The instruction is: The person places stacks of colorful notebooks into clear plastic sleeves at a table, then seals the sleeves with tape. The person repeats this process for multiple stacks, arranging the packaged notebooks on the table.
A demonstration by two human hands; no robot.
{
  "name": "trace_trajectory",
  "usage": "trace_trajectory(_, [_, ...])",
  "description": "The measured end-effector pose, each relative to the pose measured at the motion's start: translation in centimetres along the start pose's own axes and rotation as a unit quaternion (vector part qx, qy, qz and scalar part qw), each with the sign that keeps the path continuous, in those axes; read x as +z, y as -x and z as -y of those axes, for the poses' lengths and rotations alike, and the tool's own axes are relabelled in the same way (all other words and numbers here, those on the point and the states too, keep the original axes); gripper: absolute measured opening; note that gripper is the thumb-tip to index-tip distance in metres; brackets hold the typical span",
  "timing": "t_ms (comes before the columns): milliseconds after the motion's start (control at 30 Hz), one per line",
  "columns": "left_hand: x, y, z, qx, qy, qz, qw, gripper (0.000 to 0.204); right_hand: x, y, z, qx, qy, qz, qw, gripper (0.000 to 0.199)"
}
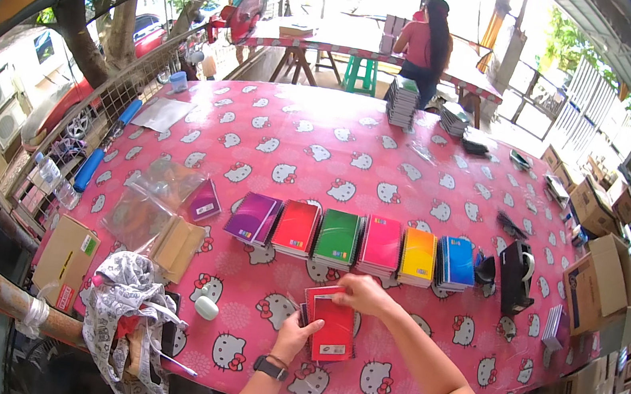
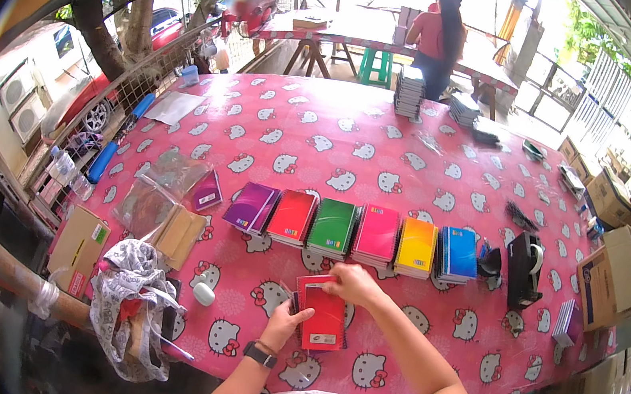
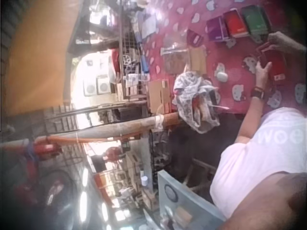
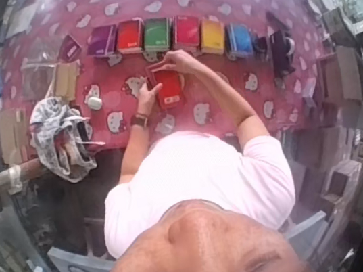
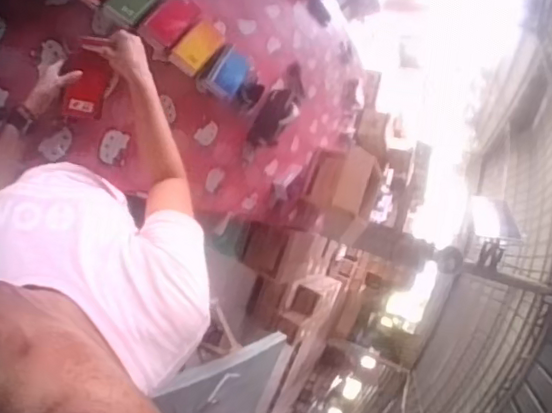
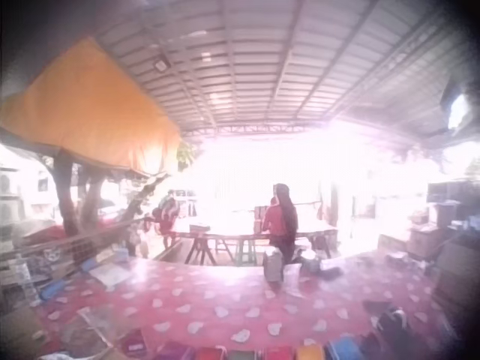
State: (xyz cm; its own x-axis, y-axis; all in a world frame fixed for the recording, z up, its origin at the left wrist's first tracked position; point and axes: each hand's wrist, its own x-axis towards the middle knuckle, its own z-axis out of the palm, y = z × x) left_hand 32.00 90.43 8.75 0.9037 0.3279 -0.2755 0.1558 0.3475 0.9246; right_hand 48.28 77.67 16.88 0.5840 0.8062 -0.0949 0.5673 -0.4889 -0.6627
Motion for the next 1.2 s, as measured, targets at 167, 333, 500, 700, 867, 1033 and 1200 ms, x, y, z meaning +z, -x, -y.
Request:
trace_trajectory(167, [0.2, -0.1, -0.2, 0.017, -0.038, -0.004, 0.999, 0.039, 1.0, -4.7, 0.8, 0.031, 0.254, -0.239, 0.937, 0.041])
trace_trajectory(333, [0.3, -0.1, -0.3, 0.010, -0.053, -0.008, 0.999, 0.039, 4.3, -6.1, -2.1, -0.051, 0.403, -0.293, 0.866, 0.037])
trace_trajectory(500, [0.1, -0.6, 0.5, 0.011, -0.023, -0.002, 1.000, 0.037, 2.4, -5.0, -1.2, -0.094, 0.313, -0.254, 0.910, 0.021])
trace_trajectory(700, [-1.0, -0.5, 0.4, -0.057, 0.081, -0.007, 0.995, 0.037, -4.5, -1.7, 4.1, -0.027, -0.119, -0.317, 0.940, 0.018])
trace_trajectory(867, [0.3, 0.3, -2.0, -0.098, 0.192, 0.030, 0.976, 0.044, -3.3, 1.9, -2.5, 0.060, -0.237, 0.081, 0.966, 0.029])
trace_trajectory(1033, [-0.2, 0.1, -1.2, -0.046, 0.033, 0.033, 0.998, 0.042, 0.5, 1.7, -2.9, 0.092, -0.217, 0.075, 0.969, 0.032])
trace_trajectory(1200, [-0.4, 0.0, -0.9, -0.006, -0.042, 0.035, 0.998, 0.042, 2.0, 1.9, -1.4, 0.025, -0.038, -0.092, 0.995, 0.035])
